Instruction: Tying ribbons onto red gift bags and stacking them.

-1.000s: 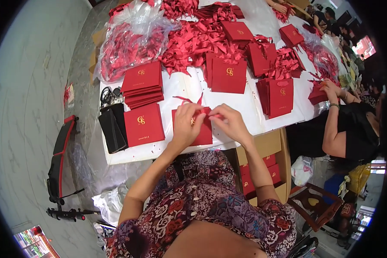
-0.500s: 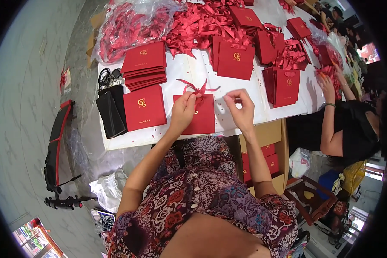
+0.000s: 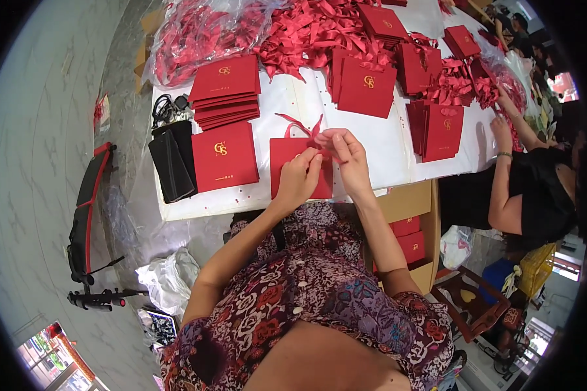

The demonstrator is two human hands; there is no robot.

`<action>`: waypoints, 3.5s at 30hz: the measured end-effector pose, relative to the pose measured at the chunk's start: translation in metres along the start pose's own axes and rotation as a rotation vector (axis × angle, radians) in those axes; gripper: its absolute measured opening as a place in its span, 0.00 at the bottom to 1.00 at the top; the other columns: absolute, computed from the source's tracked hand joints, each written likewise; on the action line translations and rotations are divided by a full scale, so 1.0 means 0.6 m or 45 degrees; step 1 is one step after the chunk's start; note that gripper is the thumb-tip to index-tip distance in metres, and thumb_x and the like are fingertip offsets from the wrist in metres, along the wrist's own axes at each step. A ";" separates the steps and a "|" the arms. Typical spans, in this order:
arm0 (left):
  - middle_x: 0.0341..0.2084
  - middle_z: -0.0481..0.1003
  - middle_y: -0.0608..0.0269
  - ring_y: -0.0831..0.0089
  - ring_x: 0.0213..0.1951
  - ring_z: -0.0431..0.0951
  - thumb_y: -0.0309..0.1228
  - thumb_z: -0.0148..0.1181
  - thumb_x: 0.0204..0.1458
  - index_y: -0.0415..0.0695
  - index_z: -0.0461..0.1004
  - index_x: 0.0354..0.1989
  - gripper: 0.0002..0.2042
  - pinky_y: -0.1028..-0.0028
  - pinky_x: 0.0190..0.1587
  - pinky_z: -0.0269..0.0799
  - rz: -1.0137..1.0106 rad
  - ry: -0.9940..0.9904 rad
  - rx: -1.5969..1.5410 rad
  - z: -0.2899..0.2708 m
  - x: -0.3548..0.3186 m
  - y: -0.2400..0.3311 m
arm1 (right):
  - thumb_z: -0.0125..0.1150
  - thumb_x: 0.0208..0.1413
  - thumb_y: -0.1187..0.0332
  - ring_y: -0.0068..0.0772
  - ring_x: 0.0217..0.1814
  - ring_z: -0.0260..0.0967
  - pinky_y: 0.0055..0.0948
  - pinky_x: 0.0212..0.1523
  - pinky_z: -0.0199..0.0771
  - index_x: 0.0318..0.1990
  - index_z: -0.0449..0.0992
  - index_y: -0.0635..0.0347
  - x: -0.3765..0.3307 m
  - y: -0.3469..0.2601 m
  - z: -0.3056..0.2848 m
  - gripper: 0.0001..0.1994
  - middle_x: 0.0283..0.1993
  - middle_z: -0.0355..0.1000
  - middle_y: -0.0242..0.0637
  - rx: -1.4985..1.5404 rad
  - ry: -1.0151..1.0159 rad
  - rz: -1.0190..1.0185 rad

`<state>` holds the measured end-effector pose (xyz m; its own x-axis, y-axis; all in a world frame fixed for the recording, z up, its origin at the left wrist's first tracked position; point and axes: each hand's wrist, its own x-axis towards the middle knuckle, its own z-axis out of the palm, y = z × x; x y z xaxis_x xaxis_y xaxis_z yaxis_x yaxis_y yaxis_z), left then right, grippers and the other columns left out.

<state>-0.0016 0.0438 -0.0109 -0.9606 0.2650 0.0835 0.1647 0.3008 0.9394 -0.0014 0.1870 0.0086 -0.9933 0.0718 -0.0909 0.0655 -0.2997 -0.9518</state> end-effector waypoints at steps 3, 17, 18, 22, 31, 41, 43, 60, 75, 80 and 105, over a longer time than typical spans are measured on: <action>0.17 0.72 0.53 0.64 0.21 0.75 0.30 0.51 0.62 0.40 0.73 0.36 0.07 0.66 0.23 0.66 -0.211 -0.093 -0.173 -0.002 0.001 -0.006 | 0.43 0.71 0.66 0.28 0.52 0.72 0.28 0.56 0.71 0.52 0.72 0.68 -0.013 0.001 0.002 0.15 0.48 0.75 0.41 -0.049 0.016 -0.013; 0.16 0.69 0.74 0.87 0.19 0.64 0.33 0.44 0.65 0.46 0.71 0.31 0.12 0.84 0.22 0.58 -0.583 -0.175 -0.829 -0.011 0.014 -0.022 | 0.65 0.48 0.79 0.43 0.50 0.72 0.33 0.50 0.74 0.48 0.80 0.58 -0.044 -0.013 -0.037 0.17 0.52 0.71 0.42 -1.160 -0.120 -0.843; 0.17 0.69 0.73 0.87 0.19 0.65 0.33 0.44 0.65 0.46 0.71 0.31 0.12 0.84 0.23 0.59 -0.571 -0.206 -0.819 -0.009 0.013 -0.026 | 0.69 0.45 0.76 0.46 0.51 0.72 0.35 0.50 0.75 0.46 0.81 0.57 -0.038 -0.015 -0.033 0.17 0.51 0.73 0.41 -1.239 -0.164 -0.988; 0.20 0.70 0.72 0.85 0.23 0.68 0.32 0.45 0.65 0.43 0.73 0.34 0.11 0.83 0.27 0.63 -0.573 -0.259 -0.903 -0.003 0.011 -0.014 | 0.66 0.48 0.77 0.47 0.53 0.73 0.37 0.50 0.76 0.44 0.80 0.60 -0.023 0.004 -0.029 0.14 0.45 0.76 0.41 -1.149 -0.235 -1.119; 0.47 0.68 0.45 0.50 0.34 0.78 0.26 0.62 0.52 0.38 0.70 0.49 0.16 0.61 0.37 0.76 0.183 0.197 0.494 -0.072 0.015 -0.022 | 0.58 0.60 0.77 0.23 0.33 0.73 0.23 0.37 0.73 0.42 0.77 0.65 -0.031 -0.012 -0.012 0.05 0.37 0.77 0.38 -0.535 0.070 -0.232; 0.46 0.67 0.49 0.48 0.37 0.78 0.27 0.71 0.43 0.39 0.68 0.48 0.23 0.58 0.35 0.76 0.108 -0.106 0.792 -0.077 0.023 -0.037 | 0.59 0.60 0.69 0.47 0.37 0.75 0.38 0.37 0.74 0.40 0.74 0.62 -0.005 0.066 0.025 0.07 0.37 0.75 0.44 -1.027 -0.049 -0.323; 0.45 0.67 0.50 0.49 0.39 0.77 0.27 0.71 0.42 0.40 0.69 0.47 0.23 0.59 0.36 0.75 0.156 -0.074 0.760 -0.074 0.023 -0.034 | 0.60 0.59 0.68 0.50 0.36 0.74 0.42 0.34 0.73 0.39 0.74 0.61 -0.002 0.086 0.027 0.06 0.37 0.74 0.43 -1.232 0.026 -0.493; 0.32 0.72 0.49 0.48 0.36 0.76 0.21 0.56 0.51 0.39 0.68 0.38 0.07 0.54 0.37 0.72 0.384 -0.096 0.777 -0.067 0.034 -0.032 | 0.65 0.47 0.71 0.44 0.24 0.71 0.38 0.25 0.70 0.27 0.71 0.60 -0.007 0.091 0.036 0.07 0.25 0.69 0.40 -1.153 0.209 -0.648; 0.33 0.79 0.44 0.47 0.39 0.80 0.22 0.56 0.50 0.38 0.75 0.38 0.07 0.58 0.43 0.75 -0.048 -0.107 0.412 -0.074 0.027 -0.016 | 0.63 0.48 0.73 0.47 0.25 0.70 0.40 0.26 0.70 0.27 0.69 0.62 0.003 0.064 0.003 0.08 0.25 0.68 0.44 -1.057 -0.210 -0.657; 0.31 0.79 0.47 0.47 0.35 0.79 0.22 0.56 0.51 0.38 0.75 0.38 0.07 0.60 0.39 0.74 0.199 -0.106 0.453 -0.068 0.031 -0.030 | 0.63 0.48 0.73 0.46 0.26 0.71 0.39 0.26 0.70 0.27 0.69 0.63 0.008 0.060 -0.010 0.07 0.27 0.69 0.44 -1.236 -0.330 -0.821; 0.30 0.77 0.56 0.57 0.35 0.77 0.25 0.67 0.47 0.41 0.76 0.34 0.07 0.64 0.38 0.72 0.400 -0.140 0.334 -0.083 0.068 -0.022 | 0.59 0.59 0.66 0.20 0.33 0.71 0.24 0.37 0.71 0.37 0.81 0.64 0.107 0.002 -0.042 0.10 0.30 0.77 0.34 -0.793 -0.642 0.299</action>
<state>-0.0541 0.0051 -0.0033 -0.8276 0.4725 0.3029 0.5105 0.4092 0.7563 -0.0630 0.2149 -0.0060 -0.8611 -0.4062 -0.3059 0.1698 0.3374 -0.9259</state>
